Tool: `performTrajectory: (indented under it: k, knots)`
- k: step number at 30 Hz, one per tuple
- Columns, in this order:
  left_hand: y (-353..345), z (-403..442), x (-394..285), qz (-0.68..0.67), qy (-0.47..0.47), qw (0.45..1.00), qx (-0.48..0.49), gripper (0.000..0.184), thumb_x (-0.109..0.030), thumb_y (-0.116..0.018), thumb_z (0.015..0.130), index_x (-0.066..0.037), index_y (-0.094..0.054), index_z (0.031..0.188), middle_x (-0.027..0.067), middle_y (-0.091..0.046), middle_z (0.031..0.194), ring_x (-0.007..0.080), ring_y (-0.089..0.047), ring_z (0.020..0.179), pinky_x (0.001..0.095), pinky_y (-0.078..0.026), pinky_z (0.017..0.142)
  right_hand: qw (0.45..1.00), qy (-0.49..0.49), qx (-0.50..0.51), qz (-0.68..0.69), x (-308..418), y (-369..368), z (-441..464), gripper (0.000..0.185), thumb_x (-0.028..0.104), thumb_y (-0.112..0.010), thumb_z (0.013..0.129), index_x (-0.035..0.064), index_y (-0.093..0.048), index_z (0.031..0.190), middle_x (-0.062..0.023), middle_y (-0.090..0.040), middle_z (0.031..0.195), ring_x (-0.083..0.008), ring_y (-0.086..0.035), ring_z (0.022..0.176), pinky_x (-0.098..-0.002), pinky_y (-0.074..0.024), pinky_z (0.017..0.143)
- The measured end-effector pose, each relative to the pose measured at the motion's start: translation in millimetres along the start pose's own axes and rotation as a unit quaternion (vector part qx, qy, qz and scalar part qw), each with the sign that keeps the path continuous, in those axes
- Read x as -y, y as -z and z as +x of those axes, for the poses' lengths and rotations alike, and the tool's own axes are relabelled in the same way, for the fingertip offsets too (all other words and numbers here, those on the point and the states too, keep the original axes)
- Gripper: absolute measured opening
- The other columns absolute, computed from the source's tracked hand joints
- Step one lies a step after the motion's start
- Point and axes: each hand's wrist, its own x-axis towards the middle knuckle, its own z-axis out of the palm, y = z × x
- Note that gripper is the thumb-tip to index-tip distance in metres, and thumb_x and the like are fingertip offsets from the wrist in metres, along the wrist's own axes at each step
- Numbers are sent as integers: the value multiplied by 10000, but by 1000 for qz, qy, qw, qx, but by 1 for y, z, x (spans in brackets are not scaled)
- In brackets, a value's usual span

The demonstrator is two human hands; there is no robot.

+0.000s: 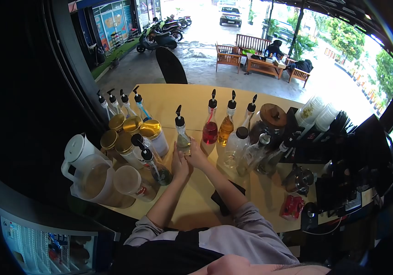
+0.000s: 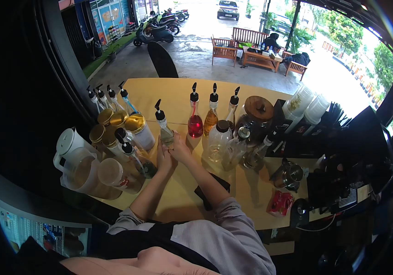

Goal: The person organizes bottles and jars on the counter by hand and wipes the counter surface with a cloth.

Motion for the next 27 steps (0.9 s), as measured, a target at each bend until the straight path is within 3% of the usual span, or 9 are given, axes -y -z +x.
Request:
performTrajectory:
  k: [1, 3, 5, 10, 12, 19, 21, 25, 27]
  knots:
    - [-4, 3, 17, -1, 0, 1000, 0, 534, -320, -286, 1066, -23, -316, 1508, 242, -471, 1428, 355, -493, 1302, 399, -393, 1073, 1000, -6, 13, 1, 0, 0, 7, 913, 170, -755, 808, -22, -182, 1491, -267, -365, 1467, -420, -389, 1360, -440, -381, 1092]
    - [-13, 9, 50, -125, -25, 992, -20, 550, -306, -305, 1059, 5, -288, 1512, 254, -452, 1442, 366, -484, 1314, 414, -392, 1076, 1000, -10, 25, 1, 1, 0, 21, 915, 169, -758, 807, -21, -180, 1491, -272, -355, 1472, -416, -380, 1368, -441, -379, 1094]
    - [-16, 11, 70, -128, -21, 991, -17, 551, -295, -303, 1059, 18, -277, 1512, 258, -422, 1467, 369, -452, 1343, 415, -369, 1097, 999, -42, 28, 12, 4, -1, 32, 921, 171, -757, 808, -20, -175, 1496, -274, -347, 1478, -413, -379, 1372, -443, -377, 1099]
    - [-22, 19, 46, -103, -35, 993, -42, 547, -264, -297, 1061, 28, -249, 1521, 258, -323, 1537, 362, -328, 1430, 404, -264, 1166, 1000, -18, 24, -4, -11, -13, 61, 966, 234, -750, 816, -76, -131, 1488, -316, -386, 1431, -432, -414, 1348, -426, -382, 1094]
    - [-22, 21, 27, -11, -24, 998, -64, 548, -261, -296, 1064, 23, -232, 1529, 247, -260, 1572, 360, -243, 1468, 396, -190, 1197, 1000, -2, 15, -11, -14, -17, 69, 966, 226, -750, 809, -75, -133, 1489, -314, -389, 1429, -432, -416, 1346, -425, -381, 1094]
    - [-21, 24, 3, 44, -8, 997, -68, 547, -258, -285, 1067, 18, -214, 1534, 246, -215, 1588, 369, -180, 1490, 422, -144, 1216, 1000, -6, 27, 3, -15, -27, 95, 947, 168, -747, 775, -57, -170, 1491, -284, -356, 1467, -414, -376, 1380, -415, -369, 1119]
    - [-18, 21, -2, 92, -47, 993, -60, 544, -252, -279, 1068, 14, -207, 1537, 244, -188, 1598, 360, -142, 1503, 426, -124, 1221, 999, -24, 40, 14, -13, -29, 102, 946, 153, -746, 775, -38, -169, 1499, -262, -331, 1491, -402, -360, 1392, -417, -373, 1119]
    - [-14, 19, -7, 87, -85, 991, -62, 551, -257, -278, 1069, 7, -190, 1545, 241, -165, 1608, 365, -129, 1506, 421, -122, 1220, 999, 0, 42, 5, -18, -47, 118, 965, 149, -763, 761, -24, -168, 1502, -249, -340, 1489, -399, -377, 1382, -416, -393, 1104]
    - [-15, 18, -7, 16, -28, 998, -57, 570, -264, -274, 1071, -1, -138, 1558, 232, -143, 1618, 357, -123, 1509, 409, -126, 1218, 999, 12, 35, -3, -18, -55, 126, 971, 148, -772, 756, -18, -171, 1500, -244, -349, 1483, -398, -385, 1376, -420, -399, 1099]
